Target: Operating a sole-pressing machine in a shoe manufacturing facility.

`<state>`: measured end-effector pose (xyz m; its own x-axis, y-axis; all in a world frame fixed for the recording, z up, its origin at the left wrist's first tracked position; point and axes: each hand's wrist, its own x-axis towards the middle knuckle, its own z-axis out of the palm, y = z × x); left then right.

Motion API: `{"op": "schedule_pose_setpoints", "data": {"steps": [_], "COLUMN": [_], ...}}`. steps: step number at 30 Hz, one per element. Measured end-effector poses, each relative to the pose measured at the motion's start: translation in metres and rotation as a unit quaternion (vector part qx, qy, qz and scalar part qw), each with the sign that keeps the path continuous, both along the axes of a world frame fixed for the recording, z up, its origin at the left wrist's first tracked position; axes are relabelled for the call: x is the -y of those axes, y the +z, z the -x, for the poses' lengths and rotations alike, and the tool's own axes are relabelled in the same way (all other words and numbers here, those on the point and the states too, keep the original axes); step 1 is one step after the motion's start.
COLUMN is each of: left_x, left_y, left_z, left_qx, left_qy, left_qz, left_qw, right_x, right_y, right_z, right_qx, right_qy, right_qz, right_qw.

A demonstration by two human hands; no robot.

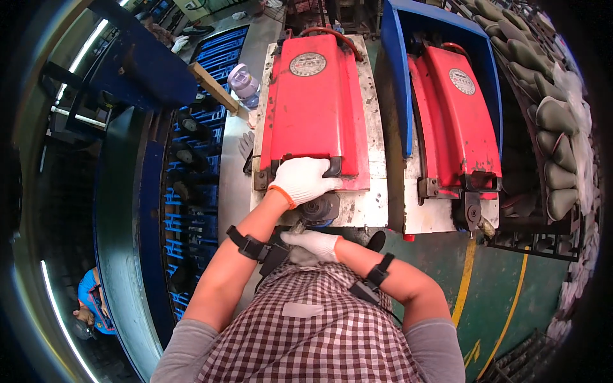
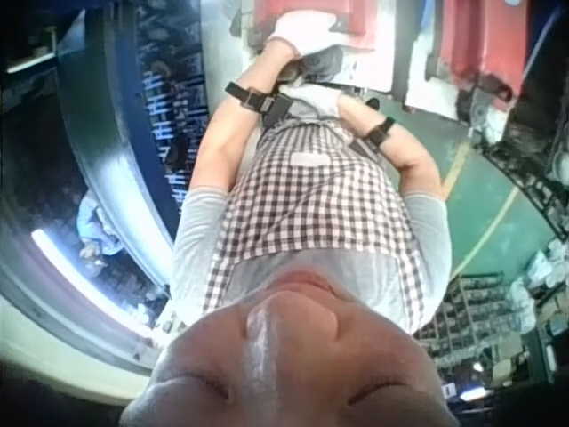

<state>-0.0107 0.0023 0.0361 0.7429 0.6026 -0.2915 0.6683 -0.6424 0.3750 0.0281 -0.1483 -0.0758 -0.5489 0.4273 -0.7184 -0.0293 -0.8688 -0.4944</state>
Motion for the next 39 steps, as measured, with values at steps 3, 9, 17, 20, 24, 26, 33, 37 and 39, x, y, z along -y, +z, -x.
{"op": "schedule_pose_setpoints", "data": {"steps": [3,9,17,20,24,26,33,37,39], "left_x": [-0.005,-0.03,-0.076,-0.073,-0.06,-0.024,-0.003,-0.002,0.007], "left_y": [0.042,0.144,0.175,0.175,0.134,0.088,-0.02,-0.004,0.007], "left_z": [0.008,0.016,0.018,0.033,0.066,0.105,0.087,0.057,0.055], "left_qx": [0.032,0.291,0.413,0.339,0.482,0.539,0.627,0.596,0.545], "left_qy": [0.002,-0.008,-0.031,-0.033,-0.071,0.051,0.295,0.193,0.203], "left_qz": [0.002,-0.161,-0.488,-0.507,-0.326,-0.254,0.323,0.45,0.482], "left_qw": [0.999,0.943,0.768,0.792,0.81,0.802,0.645,0.636,0.655], "right_x": [-0.01,-0.044,-0.175,-0.193,-0.179,-0.148,0.015,0.085,0.102], "right_y": [0.039,0.071,0.048,0.042,0.005,0.036,0.053,-0.005,-0.034], "right_z": [-0.04,-0.097,-0.05,-0.041,-0.109,-0.124,-0.12,-0.124,-0.124], "right_qx": [0.16,0.114,0.686,0.697,0.488,0.146,-0.276,-0.422,-0.468], "right_qy": [0.247,0.004,-0.11,-0.059,-0.275,-0.404,-0.513,-0.482,-0.486], "right_qz": [-0.2,-0.268,-0.448,-0.408,-0.458,-0.351,-0.154,-0.087,-0.066], "right_qw": [0.935,0.957,0.564,0.587,0.69,0.832,0.798,0.763,0.735]}}
